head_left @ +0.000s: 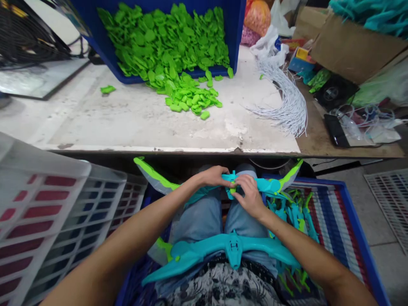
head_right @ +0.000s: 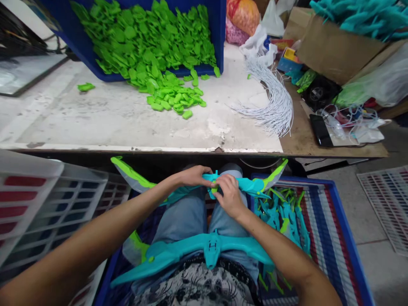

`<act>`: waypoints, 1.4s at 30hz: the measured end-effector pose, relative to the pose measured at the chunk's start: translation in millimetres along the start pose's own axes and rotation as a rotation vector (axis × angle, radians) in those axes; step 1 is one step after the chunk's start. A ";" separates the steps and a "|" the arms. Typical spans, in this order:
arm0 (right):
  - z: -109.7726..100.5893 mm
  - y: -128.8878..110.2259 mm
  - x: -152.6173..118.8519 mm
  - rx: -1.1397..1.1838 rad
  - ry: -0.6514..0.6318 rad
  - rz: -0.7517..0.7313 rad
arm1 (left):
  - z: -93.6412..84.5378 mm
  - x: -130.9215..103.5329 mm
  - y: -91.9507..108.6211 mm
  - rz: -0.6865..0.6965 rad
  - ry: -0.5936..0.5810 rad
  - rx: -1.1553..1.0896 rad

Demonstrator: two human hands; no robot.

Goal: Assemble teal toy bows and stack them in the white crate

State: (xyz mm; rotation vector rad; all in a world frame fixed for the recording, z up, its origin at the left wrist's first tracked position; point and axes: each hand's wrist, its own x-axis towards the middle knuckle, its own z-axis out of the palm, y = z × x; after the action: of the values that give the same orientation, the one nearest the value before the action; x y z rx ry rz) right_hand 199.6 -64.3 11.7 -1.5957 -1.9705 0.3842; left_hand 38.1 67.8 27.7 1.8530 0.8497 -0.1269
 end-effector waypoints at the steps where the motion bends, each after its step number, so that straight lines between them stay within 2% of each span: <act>1: -1.4 0.0 2.9 -0.013 -0.019 0.078 | 0.7 -0.1 0.7 0.001 0.002 0.004; 4: -6.2 1.0 15.4 -0.087 -0.134 0.239 | 0.9 -0.2 1.6 -0.006 0.006 0.052; 7: -5.9 2.1 26.5 -0.154 -0.258 0.255 | 0.6 -0.3 3.8 -0.004 -0.005 0.127; 10: -1.3 2.3 27.6 -0.194 -0.247 0.244 | 5.1 -8.1 10.8 0.013 0.057 0.248; 13: -7.0 1.8 22.6 -0.195 -0.244 0.142 | 18.7 -27.9 19.5 -0.004 0.170 0.409; 15: -22.0 0.8 24.9 -0.125 -0.326 0.010 | 32.9 -42.4 20.6 0.023 0.246 0.531; 17: -42.6 -1.3 40.0 -0.009 -0.379 -0.080 | 48.7 -52.5 15.4 0.085 0.345 0.664; 19: -60.4 -4.6 72.3 0.068 -0.323 -0.096 | 63.6 -56.8 6.3 0.145 0.447 0.759; 22: -65.5 -7.4 149.0 -0.048 -0.064 -0.062 | 82.0 -58.6 -4.5 0.193 0.511 0.785; 24: -53.0 -6.0 206.4 -0.199 0.053 -0.032 | 92.8 -63.5 -5.7 0.198 0.487 0.760; 26: -34.1 -3.3 255.6 -0.299 0.062 0.021 | 103.9 -75.1 -3.0 0.181 0.444 0.709; 29: -10.0 -1.5 297.6 -0.403 0.018 0.094 | 123.2 -102.5 3.0 0.117 0.312 0.566; 32: -4.3 -3.6 300.5 -0.468 -0.003 0.102 | 143.3 -127.9 7.6 -0.020 0.069 0.403; 35: -17.7 -4.4 280.3 -0.424 -0.007 0.149 | 157.9 -139.9 11.2 -0.121 -0.105 0.333; 39: -45.2 3.9 243.5 -0.213 -0.079 0.353 | 162.0 -139.9 18.6 -0.126 -0.094 0.357; 42: -58.9 12.5 218.6 -0.199 -0.080 0.418 | 150.4 -131.9 22.7 -0.093 -0.069 0.437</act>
State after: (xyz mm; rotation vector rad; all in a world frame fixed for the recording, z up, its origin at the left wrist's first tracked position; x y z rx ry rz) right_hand 216.7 141.3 105.9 -2.1582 -1.7670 0.4278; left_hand -2.8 -129.1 37.4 2.1978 0.9116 -0.4638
